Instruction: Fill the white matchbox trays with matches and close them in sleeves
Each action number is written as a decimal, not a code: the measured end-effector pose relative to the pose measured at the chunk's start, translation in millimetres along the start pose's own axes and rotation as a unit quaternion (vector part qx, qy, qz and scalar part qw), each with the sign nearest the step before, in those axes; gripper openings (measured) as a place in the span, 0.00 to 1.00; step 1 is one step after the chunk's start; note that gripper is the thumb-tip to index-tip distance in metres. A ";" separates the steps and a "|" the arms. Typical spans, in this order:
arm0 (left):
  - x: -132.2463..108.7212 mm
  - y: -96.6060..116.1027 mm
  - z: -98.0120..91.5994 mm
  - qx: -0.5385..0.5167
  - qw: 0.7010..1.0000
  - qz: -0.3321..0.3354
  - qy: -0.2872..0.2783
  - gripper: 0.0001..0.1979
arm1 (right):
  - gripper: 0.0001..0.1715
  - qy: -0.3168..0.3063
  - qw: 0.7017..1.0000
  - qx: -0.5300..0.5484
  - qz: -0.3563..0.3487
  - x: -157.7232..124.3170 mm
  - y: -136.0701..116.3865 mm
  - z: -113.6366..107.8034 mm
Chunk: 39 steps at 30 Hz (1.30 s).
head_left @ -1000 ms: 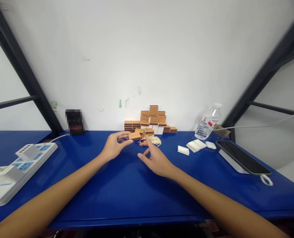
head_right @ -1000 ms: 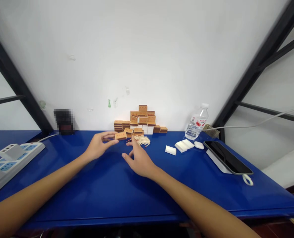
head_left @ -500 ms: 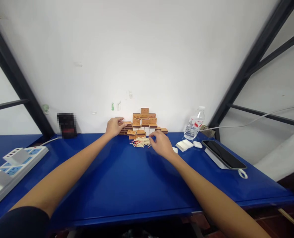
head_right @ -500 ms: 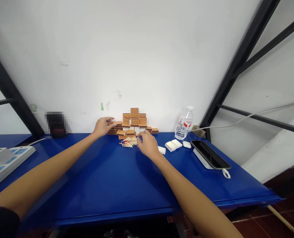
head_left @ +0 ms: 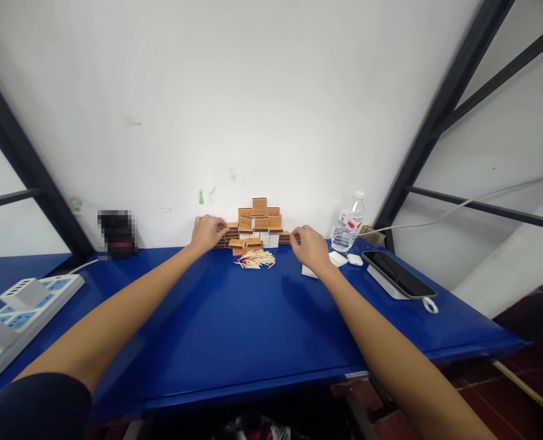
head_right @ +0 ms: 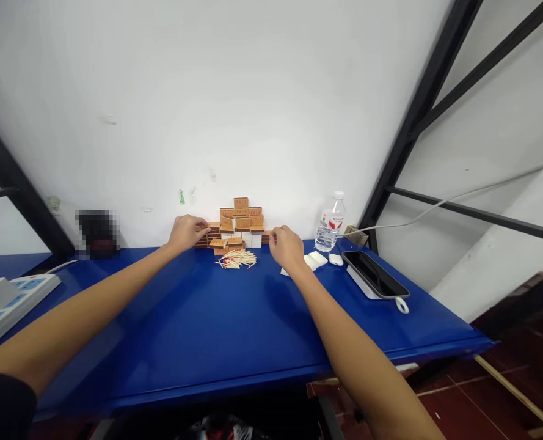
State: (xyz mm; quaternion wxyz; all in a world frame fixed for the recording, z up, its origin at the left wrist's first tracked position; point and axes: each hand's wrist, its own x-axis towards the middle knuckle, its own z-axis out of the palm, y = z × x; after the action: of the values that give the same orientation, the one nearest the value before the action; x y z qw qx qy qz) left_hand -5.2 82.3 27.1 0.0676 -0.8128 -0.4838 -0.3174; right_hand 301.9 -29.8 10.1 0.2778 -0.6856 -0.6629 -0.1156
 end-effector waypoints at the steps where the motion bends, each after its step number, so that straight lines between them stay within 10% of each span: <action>1: 0.9 1.6 0.9 0.008 1.000 0.005 -0.002 0.05 | 0.14 -0.001 1.000 -0.008 0.007 1.3 2.5 -0.6; 11: -28.9 4.0 -30.4 0.059 0.995 0.022 0.073 0.13 | 0.15 -0.029 0.999 -0.037 0.023 12.1 36.1 -5.2; 16: -75.9 -6.6 -63.4 -0.081 0.981 0.090 -0.151 0.13 | 0.11 -0.231 0.969 0.073 -0.041 17.8 60.9 -17.3; 25: -125.4 -3.2 -52.2 -0.029 0.994 0.095 -0.047 0.12 | 0.32 -0.429 0.903 0.017 0.009 11.8 77.8 -23.2; 39: -147.8 46.6 -35.4 -0.120 0.973 0.127 -0.149 0.30 | 0.18 -0.283 0.898 0.265 -0.207 -19.8 -38.9 9.5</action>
State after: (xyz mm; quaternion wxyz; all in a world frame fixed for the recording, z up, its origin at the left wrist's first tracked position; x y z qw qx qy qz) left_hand -31.3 -66.7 -21.7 -0.0637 -0.9079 -0.3398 -0.2370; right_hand 260.2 -42.8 0.7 0.2198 -0.4377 -0.8465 0.2087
